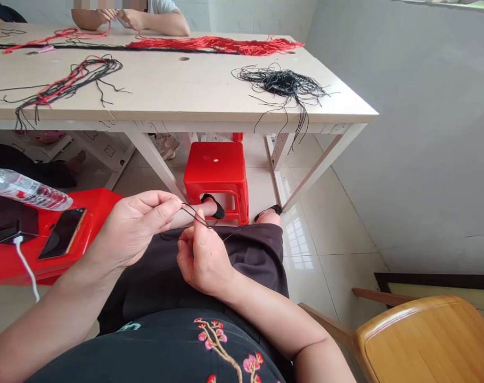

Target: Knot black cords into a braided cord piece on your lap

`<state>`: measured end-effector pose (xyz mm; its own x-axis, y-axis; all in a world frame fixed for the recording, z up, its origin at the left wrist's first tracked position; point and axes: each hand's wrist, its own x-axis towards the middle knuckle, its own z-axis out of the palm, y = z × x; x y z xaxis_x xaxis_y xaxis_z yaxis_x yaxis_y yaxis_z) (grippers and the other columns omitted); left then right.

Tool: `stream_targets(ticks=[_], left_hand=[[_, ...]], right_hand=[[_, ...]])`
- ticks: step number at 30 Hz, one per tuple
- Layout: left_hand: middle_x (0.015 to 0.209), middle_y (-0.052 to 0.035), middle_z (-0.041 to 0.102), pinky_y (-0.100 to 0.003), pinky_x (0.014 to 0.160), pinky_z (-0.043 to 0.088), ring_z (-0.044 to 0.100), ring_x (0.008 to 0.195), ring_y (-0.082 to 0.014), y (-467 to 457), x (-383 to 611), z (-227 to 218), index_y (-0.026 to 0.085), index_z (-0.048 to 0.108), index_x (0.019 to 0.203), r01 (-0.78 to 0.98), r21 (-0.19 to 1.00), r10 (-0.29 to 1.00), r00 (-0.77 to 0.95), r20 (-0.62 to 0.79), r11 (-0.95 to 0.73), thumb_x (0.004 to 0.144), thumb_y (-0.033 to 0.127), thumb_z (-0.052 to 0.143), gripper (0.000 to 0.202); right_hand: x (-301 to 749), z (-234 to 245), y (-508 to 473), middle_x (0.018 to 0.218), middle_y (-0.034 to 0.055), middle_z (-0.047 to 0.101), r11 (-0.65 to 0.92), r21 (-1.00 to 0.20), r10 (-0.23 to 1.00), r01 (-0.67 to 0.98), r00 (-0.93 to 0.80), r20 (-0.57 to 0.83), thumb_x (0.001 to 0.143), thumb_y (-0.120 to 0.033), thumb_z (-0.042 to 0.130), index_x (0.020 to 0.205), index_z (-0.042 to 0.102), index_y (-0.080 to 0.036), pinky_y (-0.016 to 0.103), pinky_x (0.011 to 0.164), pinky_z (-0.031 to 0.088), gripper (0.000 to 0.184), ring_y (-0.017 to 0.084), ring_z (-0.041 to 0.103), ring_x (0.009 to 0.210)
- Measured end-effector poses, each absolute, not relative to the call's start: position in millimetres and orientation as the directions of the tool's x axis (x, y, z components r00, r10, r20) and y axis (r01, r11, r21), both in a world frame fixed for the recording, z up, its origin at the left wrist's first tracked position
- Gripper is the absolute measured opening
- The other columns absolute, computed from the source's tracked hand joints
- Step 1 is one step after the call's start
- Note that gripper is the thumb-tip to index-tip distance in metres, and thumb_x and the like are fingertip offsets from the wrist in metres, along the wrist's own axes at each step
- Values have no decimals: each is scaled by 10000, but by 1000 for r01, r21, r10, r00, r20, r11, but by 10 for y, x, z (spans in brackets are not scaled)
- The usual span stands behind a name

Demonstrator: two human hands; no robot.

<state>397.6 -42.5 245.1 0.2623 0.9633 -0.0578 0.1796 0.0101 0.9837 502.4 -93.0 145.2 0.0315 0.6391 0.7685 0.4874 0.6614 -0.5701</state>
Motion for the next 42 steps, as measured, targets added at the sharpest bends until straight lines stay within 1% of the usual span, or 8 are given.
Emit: stream_targets(ticks=[9, 12, 17, 22, 29, 35, 38, 42], left_hand=[[632, 7, 644, -196, 576, 457, 548, 564, -84, -450, 3941, 2458, 178, 674, 689, 170, 985, 962, 270, -48, 1, 739, 303, 652, 136], [681, -13, 679, -207, 578, 470, 578, 590, -100, -477, 3944, 2453, 179, 688, 695, 159, 987, 945, 322, -64, 13, 737, 310, 653, 143], [576, -3, 625, -198, 498, 441, 510, 488, -78, -463, 3939, 2444, 171, 676, 650, 100, 991, 938, 326, -116, 88, 701, 301, 668, 140], [492, 24, 547, -191, 487, 427, 483, 474, -77, -423, 3938, 2428, 173, 668, 654, 84, 992, 960, 258, -113, 94, 679, 306, 687, 137], [532, 21, 560, -171, 481, 411, 493, 503, -69, -464, 3945, 2447, 165, 663, 668, 78, 995, 962, 261, -76, 58, 736, 276, 652, 130], [607, -6, 623, -189, 509, 437, 533, 544, -86, -478, 3947, 2443, 161, 671, 695, 105, 994, 965, 253, -69, 43, 733, 314, 659, 158], [639, -13, 646, -207, 517, 447, 540, 547, -98, -493, 3946, 2431, 171, 685, 712, 126, 991, 960, 268, -77, 45, 715, 349, 675, 178], [510, 18, 549, -211, 478, 405, 484, 479, -91, -486, 3923, 2403, 185, 683, 704, 135, 989, 958, 272, -93, 58, 714, 363, 672, 179]], right_hand=[[5077, 1488, -930, 815, 50, 602, 605, -537, 598, 587, 109, 794, 845, -103, 494, 1491, 29, -174, 330, 632, 552, 798, 167, 569, 701], [5160, 1566, -848, 1032, 113, 578, 527, -573, 602, 627, 201, 773, 838, -163, 560, 1434, 285, -236, 400, 788, 545, 660, 219, 575, 954], [5241, 1605, -795, 1152, 107, 589, 529, -803, 797, 274, 165, 581, 874, -213, 549, 1253, 436, -235, 394, 913, 516, 396, 198, 584, 1095], [5163, 1581, -949, 885, 45, 614, 615, -592, 581, 520, 209, 787, 813, -128, 602, 1134, 531, -241, 328, 729, 537, 348, 165, 599, 824], [4934, 1531, -927, 797, 30, 630, 647, -551, 674, 528, -59, 736, 879, -119, 440, 1479, -46, -154, 339, 638, 560, 774, 178, 611, 687], [4924, 1477, -893, 762, 30, 605, 628, -495, 599, 601, 34, 800, 877, -132, 445, 1475, -106, -147, 344, 591, 538, 814, 174, 559, 645], [4993, 1548, -868, 806, 50, 579, 527, -568, 608, 632, 187, 772, 879, -185, 483, 1489, 38, -168, 354, 639, 537, 756, 176, 538, 694], [5139, 1666, -821, 939, 90, 607, 503, -682, 664, 532, 268, 698, 865, -208, 547, 1128, 595, -213, 383, 832, 519, 267, 204, 561, 952]])
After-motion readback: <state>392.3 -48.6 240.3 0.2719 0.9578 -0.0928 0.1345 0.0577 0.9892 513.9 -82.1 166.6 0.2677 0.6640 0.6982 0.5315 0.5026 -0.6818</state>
